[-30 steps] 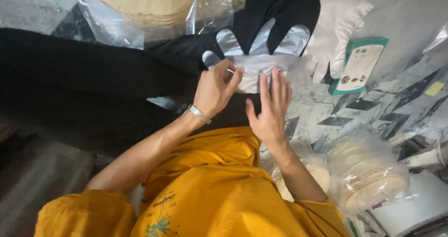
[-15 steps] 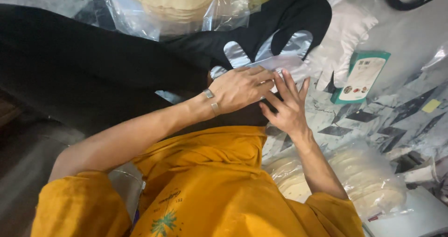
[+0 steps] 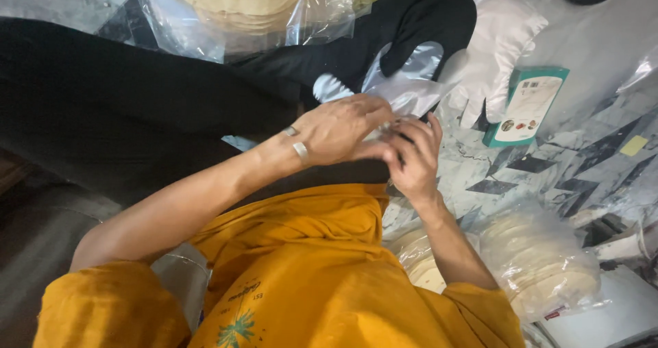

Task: The person packages tortillas by placing them into plastic bags, applying labels, and folding the bags closed while sitting on the floor.

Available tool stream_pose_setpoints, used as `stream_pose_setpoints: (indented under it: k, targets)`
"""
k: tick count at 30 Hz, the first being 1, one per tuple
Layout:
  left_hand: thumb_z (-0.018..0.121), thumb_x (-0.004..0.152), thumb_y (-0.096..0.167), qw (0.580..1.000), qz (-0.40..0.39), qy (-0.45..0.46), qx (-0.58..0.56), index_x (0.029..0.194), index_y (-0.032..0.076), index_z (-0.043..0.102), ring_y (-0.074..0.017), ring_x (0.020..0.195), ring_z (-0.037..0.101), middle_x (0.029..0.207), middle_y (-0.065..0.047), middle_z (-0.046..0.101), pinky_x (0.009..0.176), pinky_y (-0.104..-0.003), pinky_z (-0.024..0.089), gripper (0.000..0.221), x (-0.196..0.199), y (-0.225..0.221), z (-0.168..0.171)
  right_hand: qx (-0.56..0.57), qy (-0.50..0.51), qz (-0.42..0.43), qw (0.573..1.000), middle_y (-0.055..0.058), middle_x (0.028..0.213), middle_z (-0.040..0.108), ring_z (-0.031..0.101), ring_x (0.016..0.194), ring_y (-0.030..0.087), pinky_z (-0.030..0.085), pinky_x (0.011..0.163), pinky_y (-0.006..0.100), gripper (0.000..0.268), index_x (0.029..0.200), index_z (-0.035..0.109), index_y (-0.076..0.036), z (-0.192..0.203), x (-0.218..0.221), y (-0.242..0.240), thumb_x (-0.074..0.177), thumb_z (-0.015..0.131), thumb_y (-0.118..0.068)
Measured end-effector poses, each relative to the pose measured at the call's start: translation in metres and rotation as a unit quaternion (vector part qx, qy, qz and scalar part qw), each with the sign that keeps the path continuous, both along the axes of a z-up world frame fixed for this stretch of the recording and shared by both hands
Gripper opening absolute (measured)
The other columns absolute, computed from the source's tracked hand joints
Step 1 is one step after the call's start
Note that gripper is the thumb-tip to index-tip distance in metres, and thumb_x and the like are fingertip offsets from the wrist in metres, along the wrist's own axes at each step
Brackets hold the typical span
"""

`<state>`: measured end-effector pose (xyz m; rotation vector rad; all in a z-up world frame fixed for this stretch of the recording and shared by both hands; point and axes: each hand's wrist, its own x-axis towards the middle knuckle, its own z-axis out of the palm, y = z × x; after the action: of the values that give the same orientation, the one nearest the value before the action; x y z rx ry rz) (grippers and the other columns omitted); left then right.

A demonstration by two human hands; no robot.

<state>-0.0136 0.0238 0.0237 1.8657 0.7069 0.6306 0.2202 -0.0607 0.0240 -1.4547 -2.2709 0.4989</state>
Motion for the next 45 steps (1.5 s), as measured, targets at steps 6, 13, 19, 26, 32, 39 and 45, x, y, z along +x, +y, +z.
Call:
stream_pose_setpoints:
  k: [6, 13, 19, 26, 32, 39, 45]
  targets:
    - [0.075, 0.066, 0.04, 0.977, -0.021, 0.083, 0.193, 0.123, 0.015, 0.067, -0.0254, 0.115, 0.067, 0.12, -0.003, 0.071, 0.096, -0.043, 0.046, 0.062, -0.011, 0.006, 0.006, -0.06, 0.169, -0.139, 0.974, 0.012, 0.115, 0.069, 0.067, 0.112, 0.028, 0.05, 0.107, 0.042, 0.008, 0.109, 0.059, -0.001, 0.01, 0.0, 0.008, 0.106, 0.057, -0.009]
    - [0.069, 0.099, 0.022, 0.992, 0.059, 0.112, 0.008, 0.132, 0.018, 0.059, -0.0282, 0.084, 0.074, 0.086, -0.009, 0.075, 0.079, -0.042, 0.057, 0.034, 0.01, 0.003, -0.017, -0.142, 0.27, -0.284, 0.909, 0.006, 0.107, 0.063, 0.058, 0.098, 0.013, 0.048, 0.089, 0.027, 0.015, 0.115, 0.059, 0.001, -0.008, 0.007, 0.005, 0.11, 0.054, -0.012]
    - [0.065, 0.098, 0.019, 0.953, 0.208, 0.056, -0.211, 0.132, 0.014, 0.054, -0.0274, 0.078, 0.073, 0.09, -0.005, 0.074, 0.065, -0.041, 0.058, 0.035, 0.01, 0.02, -0.007, -0.133, 0.295, -0.342, 0.882, 0.0, 0.1, 0.057, 0.049, 0.089, 0.008, 0.042, 0.08, 0.024, 0.011, 0.115, 0.057, 0.001, -0.021, 0.009, 0.004, 0.111, 0.058, -0.009]
    - [0.069, 0.092, 0.014, 0.97, 0.11, 0.026, 0.214, 0.122, 0.013, 0.065, -0.024, 0.115, 0.063, 0.115, -0.003, 0.068, 0.106, -0.047, 0.043, 0.03, 0.03, -0.009, 0.026, -0.147, 0.37, -0.401, 0.825, 0.001, 0.094, 0.057, 0.049, 0.084, 0.008, 0.04, 0.075, 0.023, 0.022, 0.13, 0.046, -0.005, 0.001, -0.01, 0.018, 0.111, 0.055, -0.007]
    - [0.065, 0.09, 0.018, 0.952, 0.103, 0.067, 0.281, 0.118, 0.016, 0.066, -0.0188, 0.12, 0.061, 0.113, 0.003, 0.068, 0.122, -0.053, 0.03, 0.028, 0.044, -0.016, 0.002, -0.177, 0.444, -0.387, 0.789, 0.003, 0.099, 0.057, 0.048, 0.086, 0.01, 0.04, 0.077, 0.024, 0.032, 0.139, 0.044, -0.006, 0.011, 0.003, 0.005, 0.11, 0.057, -0.004]
    - [0.073, 0.097, 0.022, 0.985, 0.1, -0.041, 0.137, 0.11, 0.02, 0.069, -0.0153, 0.101, 0.066, 0.097, 0.004, 0.068, 0.118, -0.055, 0.034, 0.013, 0.013, -0.004, 0.023, -0.105, 0.402, -0.17, 0.893, 0.007, 0.126, 0.059, 0.055, 0.121, 0.019, 0.046, 0.11, 0.036, 0.051, 0.133, 0.046, -0.012, 0.059, -0.01, 0.036, 0.098, 0.072, -0.038]
    - [0.073, 0.101, 0.025, 0.995, 0.055, -0.08, 0.022, 0.117, 0.022, 0.071, -0.0167, 0.101, 0.069, 0.107, 0.005, 0.073, 0.11, -0.042, 0.045, 0.017, -0.02, -0.004, 0.025, -0.156, 0.329, -0.097, 0.926, 0.018, 0.123, 0.07, 0.067, 0.119, 0.028, 0.05, 0.113, 0.042, 0.026, 0.11, 0.062, -0.006, 0.034, 0.027, 0.019, 0.104, 0.074, -0.029]
